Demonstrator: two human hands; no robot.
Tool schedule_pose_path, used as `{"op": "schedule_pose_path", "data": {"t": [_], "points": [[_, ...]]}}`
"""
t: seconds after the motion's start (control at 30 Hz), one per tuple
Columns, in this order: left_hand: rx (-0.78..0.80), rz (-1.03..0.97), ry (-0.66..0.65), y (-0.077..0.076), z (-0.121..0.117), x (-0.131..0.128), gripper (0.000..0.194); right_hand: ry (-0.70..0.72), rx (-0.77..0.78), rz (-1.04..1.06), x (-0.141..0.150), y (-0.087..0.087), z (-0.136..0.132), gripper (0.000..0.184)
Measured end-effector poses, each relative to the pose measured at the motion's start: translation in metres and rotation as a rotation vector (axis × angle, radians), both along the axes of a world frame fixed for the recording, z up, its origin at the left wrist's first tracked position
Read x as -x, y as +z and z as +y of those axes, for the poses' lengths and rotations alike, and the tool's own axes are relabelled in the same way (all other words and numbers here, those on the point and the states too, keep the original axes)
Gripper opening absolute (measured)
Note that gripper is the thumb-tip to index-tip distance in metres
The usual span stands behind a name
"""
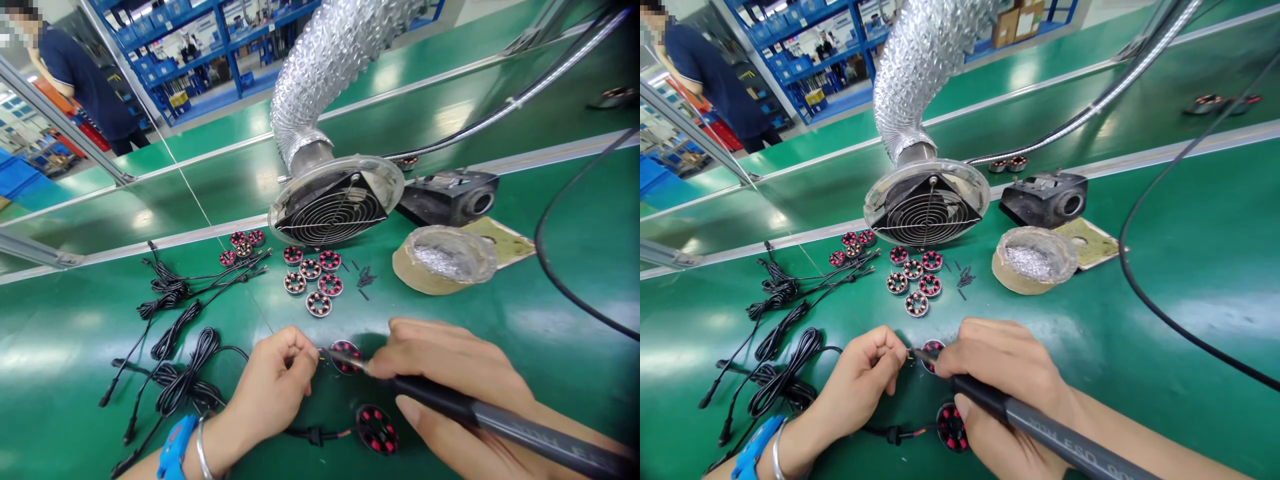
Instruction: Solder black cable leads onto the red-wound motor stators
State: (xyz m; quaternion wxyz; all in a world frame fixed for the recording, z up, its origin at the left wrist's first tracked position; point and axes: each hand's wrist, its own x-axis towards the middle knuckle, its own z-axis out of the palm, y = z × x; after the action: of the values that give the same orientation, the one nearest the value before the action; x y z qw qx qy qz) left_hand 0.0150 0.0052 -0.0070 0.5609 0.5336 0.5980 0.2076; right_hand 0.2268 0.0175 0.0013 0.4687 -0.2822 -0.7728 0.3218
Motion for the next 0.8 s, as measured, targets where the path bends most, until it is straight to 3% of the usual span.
{"op": "schedule_pose_path", "data": {"t": [0.1,0.27,0.8], "points": [[-0.001,0.0,-0.002,0.001,0.0,0.0,0.02,0.009,0.006,-0.048,-0.003,0.003,-0.002,0.035],[-0.011,-0.006,-0.006,0.001,0.0,0.0,0.02,-0.15,0.06,-0.045,-0.003,0.008,-0.009,0.029],[0.0,0.014,0.004,0.002,-0.001,-0.001,0.021,0.036,-0.02,0.032,-0.002,-0.003,-0.001,0.03]]}}
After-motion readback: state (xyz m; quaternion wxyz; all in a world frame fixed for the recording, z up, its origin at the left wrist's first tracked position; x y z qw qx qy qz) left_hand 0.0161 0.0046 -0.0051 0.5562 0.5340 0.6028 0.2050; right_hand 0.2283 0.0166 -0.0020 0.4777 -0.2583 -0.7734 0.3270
